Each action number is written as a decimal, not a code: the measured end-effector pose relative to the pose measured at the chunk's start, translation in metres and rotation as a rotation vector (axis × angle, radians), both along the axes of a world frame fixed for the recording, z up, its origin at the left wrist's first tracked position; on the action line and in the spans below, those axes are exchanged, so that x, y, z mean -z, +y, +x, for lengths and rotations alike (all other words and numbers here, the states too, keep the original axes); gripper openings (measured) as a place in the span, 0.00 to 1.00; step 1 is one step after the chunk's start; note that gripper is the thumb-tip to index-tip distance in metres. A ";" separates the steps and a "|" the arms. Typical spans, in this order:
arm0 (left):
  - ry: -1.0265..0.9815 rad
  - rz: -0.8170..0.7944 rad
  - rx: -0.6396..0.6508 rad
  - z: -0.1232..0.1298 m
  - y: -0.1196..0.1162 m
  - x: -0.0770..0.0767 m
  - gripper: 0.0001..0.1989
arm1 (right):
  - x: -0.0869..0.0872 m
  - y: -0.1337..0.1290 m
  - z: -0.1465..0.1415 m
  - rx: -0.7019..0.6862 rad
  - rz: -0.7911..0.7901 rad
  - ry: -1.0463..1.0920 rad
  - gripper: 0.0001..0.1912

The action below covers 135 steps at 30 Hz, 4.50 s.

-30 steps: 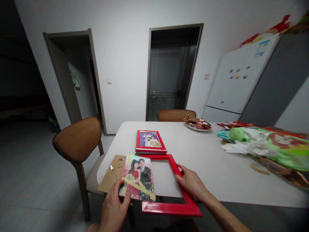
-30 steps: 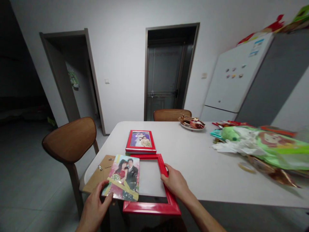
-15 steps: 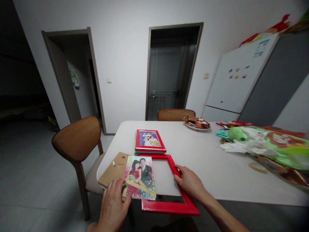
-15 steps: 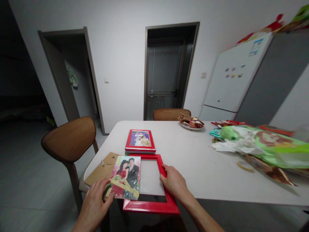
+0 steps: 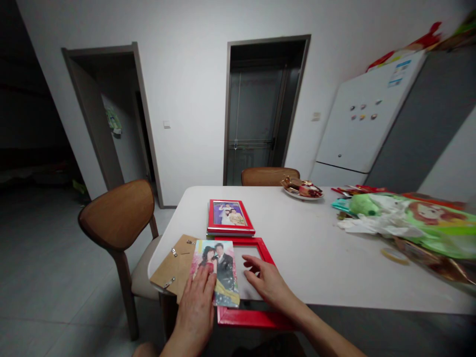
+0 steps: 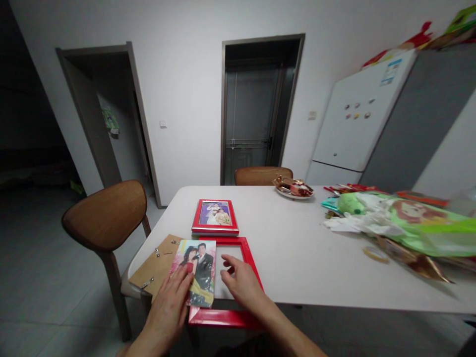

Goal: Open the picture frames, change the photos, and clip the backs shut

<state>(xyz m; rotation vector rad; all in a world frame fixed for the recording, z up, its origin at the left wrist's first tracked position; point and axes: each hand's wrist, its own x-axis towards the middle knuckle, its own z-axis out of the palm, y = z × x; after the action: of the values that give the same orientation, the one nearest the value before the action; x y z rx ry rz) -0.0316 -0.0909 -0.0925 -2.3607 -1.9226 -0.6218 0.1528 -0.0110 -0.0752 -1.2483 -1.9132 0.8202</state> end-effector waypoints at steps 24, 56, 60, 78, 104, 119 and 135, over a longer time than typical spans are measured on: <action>-1.664 -0.076 0.103 0.038 0.014 -0.034 0.26 | -0.015 0.004 -0.003 0.065 -0.447 0.866 0.17; -0.304 -0.201 0.115 0.036 0.001 -0.018 0.18 | -0.012 0.037 0.018 0.197 0.022 -0.836 0.19; -0.268 -0.201 0.111 0.037 0.000 -0.018 0.17 | -0.012 0.034 0.015 0.212 0.069 -0.907 0.21; -0.068 -0.355 -0.225 -0.085 -0.001 -0.023 0.38 | -0.020 0.002 -0.022 -0.015 0.310 -0.601 0.20; -0.183 0.050 0.073 -0.003 -0.013 -0.027 0.22 | -0.045 -0.042 -0.002 -0.206 0.190 -0.249 0.22; -0.184 -0.173 0.186 0.037 0.011 -0.026 0.16 | -0.022 -0.030 0.038 -0.070 0.164 -0.416 0.21; -0.133 -0.235 0.255 0.030 0.001 -0.005 0.45 | -0.030 -0.038 0.030 -0.048 0.120 -0.438 0.20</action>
<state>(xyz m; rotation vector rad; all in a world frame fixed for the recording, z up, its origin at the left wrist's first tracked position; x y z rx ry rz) -0.0014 -0.0903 -0.0873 -2.8082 -1.8513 -0.6106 0.1823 -0.0495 -0.0449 -1.3956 -2.3063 0.4698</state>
